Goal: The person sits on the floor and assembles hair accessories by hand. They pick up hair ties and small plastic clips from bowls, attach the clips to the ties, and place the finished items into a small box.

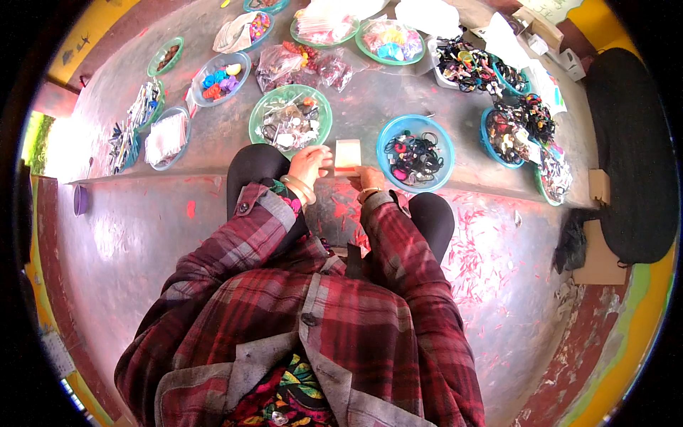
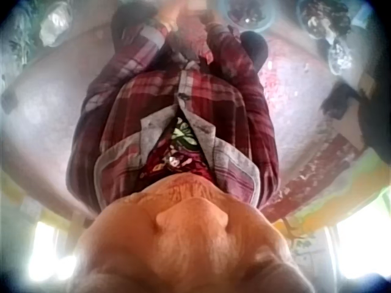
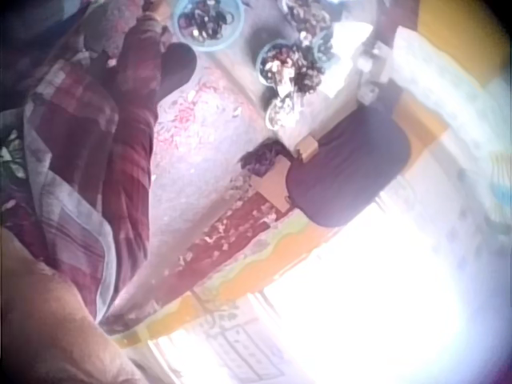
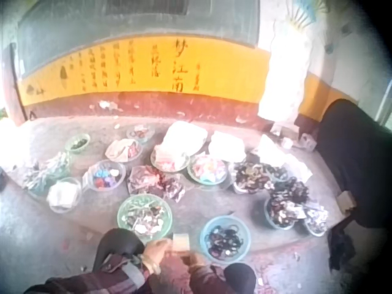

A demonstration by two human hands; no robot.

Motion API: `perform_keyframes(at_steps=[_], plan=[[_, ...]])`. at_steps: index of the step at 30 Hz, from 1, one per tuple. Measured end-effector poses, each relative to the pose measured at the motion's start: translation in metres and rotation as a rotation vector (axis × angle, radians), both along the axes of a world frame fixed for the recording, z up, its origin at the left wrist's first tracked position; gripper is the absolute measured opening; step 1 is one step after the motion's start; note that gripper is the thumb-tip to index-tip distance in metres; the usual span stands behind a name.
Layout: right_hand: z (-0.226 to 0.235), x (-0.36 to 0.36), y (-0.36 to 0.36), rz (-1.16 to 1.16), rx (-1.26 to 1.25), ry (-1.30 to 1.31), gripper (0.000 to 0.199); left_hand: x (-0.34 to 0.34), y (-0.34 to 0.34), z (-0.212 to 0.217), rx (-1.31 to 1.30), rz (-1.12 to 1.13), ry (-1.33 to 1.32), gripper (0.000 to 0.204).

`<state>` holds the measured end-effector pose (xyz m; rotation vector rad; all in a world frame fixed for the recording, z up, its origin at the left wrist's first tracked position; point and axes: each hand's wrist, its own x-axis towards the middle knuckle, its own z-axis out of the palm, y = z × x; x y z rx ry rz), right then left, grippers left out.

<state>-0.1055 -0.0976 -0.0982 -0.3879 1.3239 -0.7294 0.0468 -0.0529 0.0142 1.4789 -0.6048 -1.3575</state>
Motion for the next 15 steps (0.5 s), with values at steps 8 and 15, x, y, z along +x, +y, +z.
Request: perform_keyframes(at_steps=[8,15], plan=[[0.095,-0.037,0.062,0.033,-0.341,-0.309,0.004,-0.010,-0.001,-0.027,-0.081,-0.067,0.231,0.046],[0.129,-0.058,0.114,0.247,-0.413,-0.246,0.012,-0.034,0.034,0.001,-0.082,-0.325,0.809,0.036]])
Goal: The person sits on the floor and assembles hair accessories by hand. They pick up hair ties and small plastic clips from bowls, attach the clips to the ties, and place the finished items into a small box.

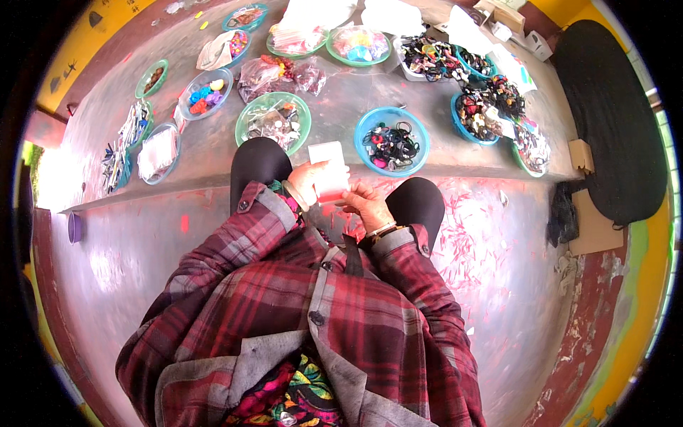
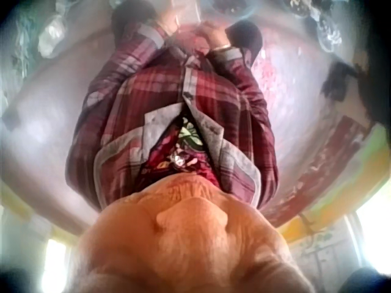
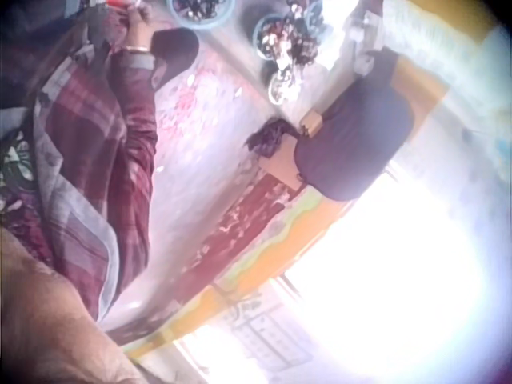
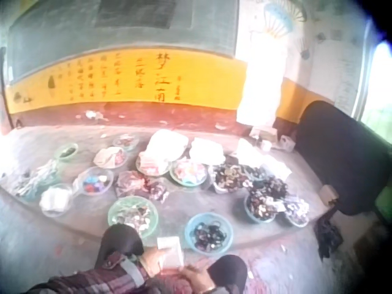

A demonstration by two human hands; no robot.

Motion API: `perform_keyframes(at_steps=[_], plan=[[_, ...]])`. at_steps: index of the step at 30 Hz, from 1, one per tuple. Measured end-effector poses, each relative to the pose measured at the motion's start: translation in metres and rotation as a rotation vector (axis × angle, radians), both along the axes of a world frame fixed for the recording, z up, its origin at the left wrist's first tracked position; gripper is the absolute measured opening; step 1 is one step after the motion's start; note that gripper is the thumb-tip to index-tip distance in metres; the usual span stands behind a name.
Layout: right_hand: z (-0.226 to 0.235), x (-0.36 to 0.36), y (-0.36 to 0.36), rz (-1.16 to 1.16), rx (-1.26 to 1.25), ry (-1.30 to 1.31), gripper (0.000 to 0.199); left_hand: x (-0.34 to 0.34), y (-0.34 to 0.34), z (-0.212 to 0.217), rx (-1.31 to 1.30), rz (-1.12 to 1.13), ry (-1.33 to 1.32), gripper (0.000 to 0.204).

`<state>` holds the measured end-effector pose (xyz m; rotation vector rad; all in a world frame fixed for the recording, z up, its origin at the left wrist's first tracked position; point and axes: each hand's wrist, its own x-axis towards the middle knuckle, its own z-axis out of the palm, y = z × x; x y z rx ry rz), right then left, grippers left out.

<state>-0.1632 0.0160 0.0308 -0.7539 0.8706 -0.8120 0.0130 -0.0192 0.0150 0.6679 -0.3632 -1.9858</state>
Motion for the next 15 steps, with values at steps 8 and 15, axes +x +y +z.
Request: perform_keyframes(at_steps=[8,15], plan=[[-0.007,-0.015,-0.009,-0.210,-0.214,0.290,0.016,-0.017,0.025,0.002,0.010,-0.041,-0.141,0.032],[-0.018,-0.005,-0.013,-0.217,-0.328,0.366,0.014,-0.020,0.025,-0.011,-0.082,-0.124,-0.298,0.031]])
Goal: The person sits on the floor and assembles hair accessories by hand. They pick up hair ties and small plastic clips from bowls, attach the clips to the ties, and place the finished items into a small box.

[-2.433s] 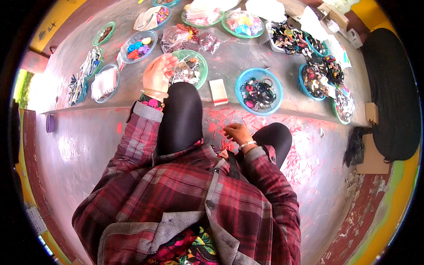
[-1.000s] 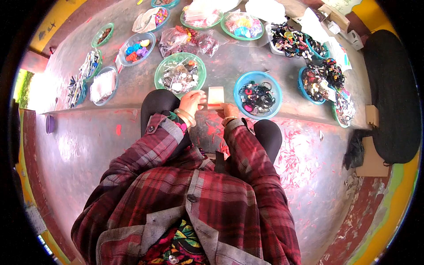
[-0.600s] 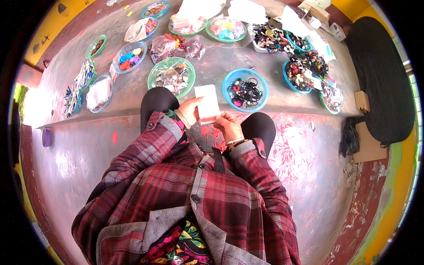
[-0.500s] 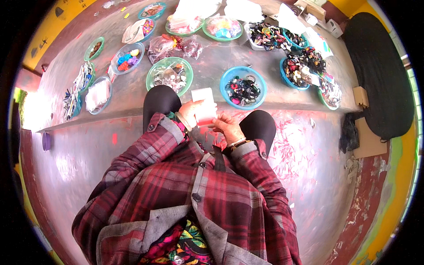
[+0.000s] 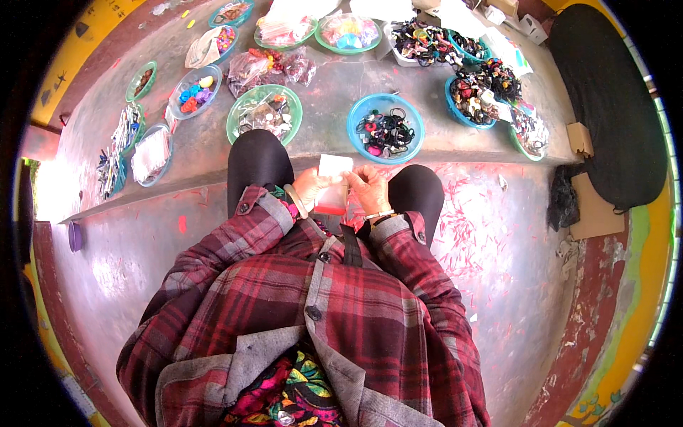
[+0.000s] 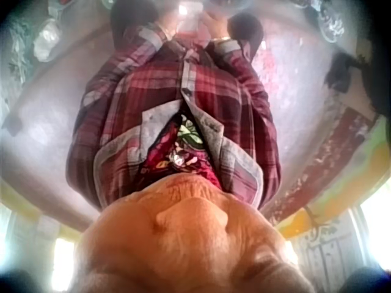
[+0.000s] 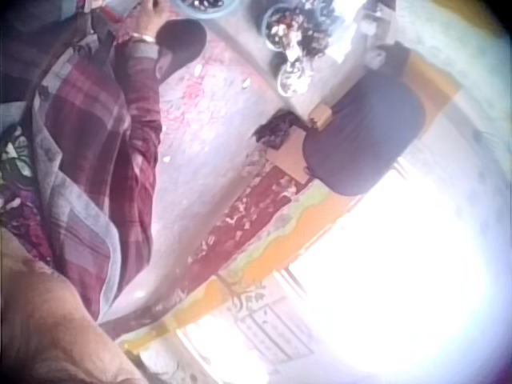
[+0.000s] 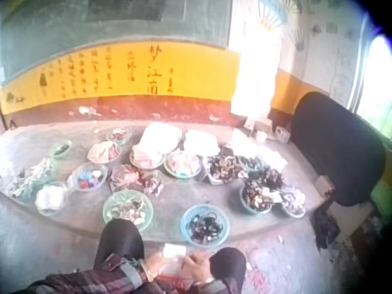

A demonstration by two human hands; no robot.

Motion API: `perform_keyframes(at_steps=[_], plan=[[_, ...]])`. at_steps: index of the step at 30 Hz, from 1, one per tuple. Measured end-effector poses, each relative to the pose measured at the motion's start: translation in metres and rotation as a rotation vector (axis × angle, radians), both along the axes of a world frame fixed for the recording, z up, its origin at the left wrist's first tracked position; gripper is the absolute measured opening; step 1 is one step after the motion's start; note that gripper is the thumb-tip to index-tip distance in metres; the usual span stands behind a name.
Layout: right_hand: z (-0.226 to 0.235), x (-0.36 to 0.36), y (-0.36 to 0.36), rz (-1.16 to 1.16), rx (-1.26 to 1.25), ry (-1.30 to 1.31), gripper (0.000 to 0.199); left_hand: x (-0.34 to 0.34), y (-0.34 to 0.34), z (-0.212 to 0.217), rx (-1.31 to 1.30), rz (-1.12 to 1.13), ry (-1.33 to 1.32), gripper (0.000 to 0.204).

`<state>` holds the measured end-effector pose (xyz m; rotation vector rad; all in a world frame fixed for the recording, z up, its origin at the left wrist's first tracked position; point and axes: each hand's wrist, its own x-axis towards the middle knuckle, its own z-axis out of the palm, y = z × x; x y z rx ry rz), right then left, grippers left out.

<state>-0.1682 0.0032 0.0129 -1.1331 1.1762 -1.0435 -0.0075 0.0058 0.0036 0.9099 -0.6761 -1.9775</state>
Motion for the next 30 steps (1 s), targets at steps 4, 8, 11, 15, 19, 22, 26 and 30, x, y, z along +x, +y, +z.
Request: perform_keyframes(at_steps=[4,8,11,15,19,22,26,30], plan=[[-0.005,0.001,-0.003,-0.010,0.004,-0.017,0.014,0.002,-0.003,-0.007,-0.023,-0.013,-0.073,0.030],[-0.003,0.003,-0.003,-0.041,0.004,0.013,0.015,0.001,-0.005,-0.003,-0.028,-0.014,-0.107,0.029],[0.000,0.002,-0.004,-0.015,-0.001,0.070,0.014,0.001,-0.006,-0.005,-0.081,-0.013,-0.114,0.029],[-0.013,-0.001,-0.007,-0.006,-0.031,0.101,0.016,-0.001,-0.005,0.001,-0.116,-0.047,-0.093,0.028],[-0.018,-0.004,-0.008,0.037,-0.057,0.087,0.016,0.000,-0.005,-0.004,-0.158,-0.063,-0.140,0.025],[-0.015,-0.003,-0.007,0.040,-0.066,0.097,0.016,-0.001,-0.004,-0.004,-0.150,-0.055,-0.127,0.023],[-0.013,-0.001,-0.006,0.005,-0.093,0.142,0.014,0.001,-0.006,-0.012,-0.136,-0.072,-0.103,0.024],[0.015,0.002,-0.001,-0.015,-0.336,0.786,0.011,0.001,-0.005,-0.009,-0.061,-0.037,-0.037,0.027]])
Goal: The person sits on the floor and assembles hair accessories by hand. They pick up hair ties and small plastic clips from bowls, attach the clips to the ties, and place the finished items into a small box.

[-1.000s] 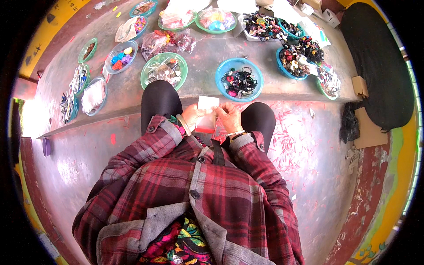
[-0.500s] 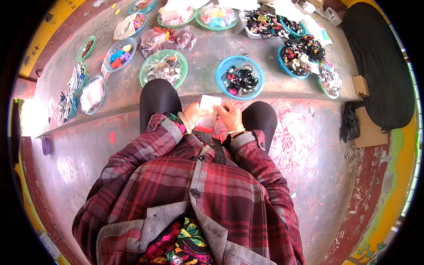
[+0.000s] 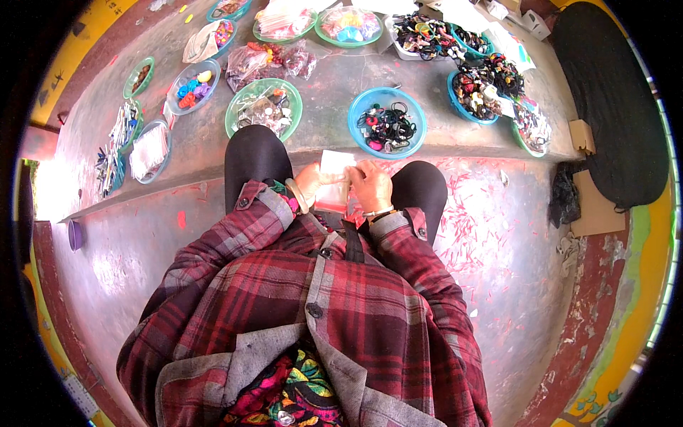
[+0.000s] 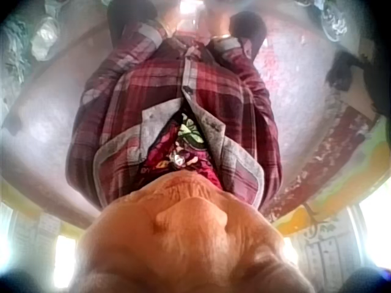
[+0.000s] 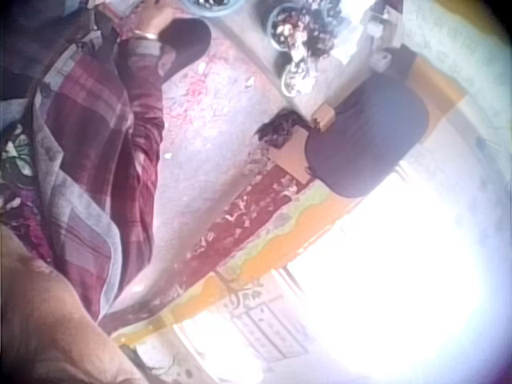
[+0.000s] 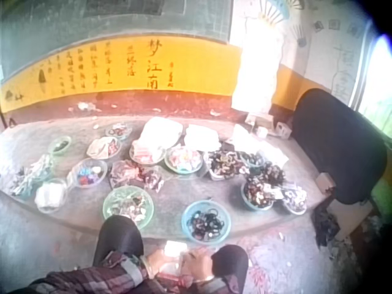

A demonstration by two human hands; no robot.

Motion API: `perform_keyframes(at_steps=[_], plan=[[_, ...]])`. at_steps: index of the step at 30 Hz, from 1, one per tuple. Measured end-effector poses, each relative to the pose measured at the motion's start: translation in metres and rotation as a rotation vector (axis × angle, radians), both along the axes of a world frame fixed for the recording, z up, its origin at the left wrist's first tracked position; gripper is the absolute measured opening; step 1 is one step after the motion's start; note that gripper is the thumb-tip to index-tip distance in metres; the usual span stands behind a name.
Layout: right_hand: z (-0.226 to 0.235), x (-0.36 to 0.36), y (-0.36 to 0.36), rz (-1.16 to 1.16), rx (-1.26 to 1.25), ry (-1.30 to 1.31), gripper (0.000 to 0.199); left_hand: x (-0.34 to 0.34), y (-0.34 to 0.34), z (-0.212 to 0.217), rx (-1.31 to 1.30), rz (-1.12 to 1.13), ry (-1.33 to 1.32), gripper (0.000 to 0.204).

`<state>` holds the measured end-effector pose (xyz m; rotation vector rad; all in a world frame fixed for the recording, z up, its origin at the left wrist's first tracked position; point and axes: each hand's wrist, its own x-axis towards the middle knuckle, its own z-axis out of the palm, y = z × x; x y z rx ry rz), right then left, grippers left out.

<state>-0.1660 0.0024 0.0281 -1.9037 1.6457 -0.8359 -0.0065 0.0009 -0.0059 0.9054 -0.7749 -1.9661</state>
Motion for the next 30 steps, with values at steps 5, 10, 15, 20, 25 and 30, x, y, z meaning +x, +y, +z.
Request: perform_keyframes(at_steps=[5,10,15,20,25,30], plan=[[0.003,0.002,0.002,0.078,-0.247,0.067,0.012,0.000,0.000,0.000,0.046,0.007,0.050,0.029],[-0.001,0.005,0.003,0.030,-0.011,-0.167,0.011,0.001,0.000,-0.003,0.056,0.001,0.035,0.028],[0.001,0.003,0.003,0.031,0.176,-0.349,0.017,0.003,-0.001,-0.006,-0.020,-0.002,-0.117,0.026],[0.015,0.006,0.003,0.241,-0.409,0.055,0.012,0.001,-0.003,-0.001,0.075,-0.014,-0.031,0.025],[-0.008,0.002,0.002,0.044,0.114,-0.250,0.012,0.001,-0.001,-0.004,-0.008,-0.001,-0.062,0.025],[0.004,0.002,0.002,0.186,-0.223,-0.078,0.010,0.003,-0.001,-0.002,-0.032,-0.018,-0.071,0.025]])
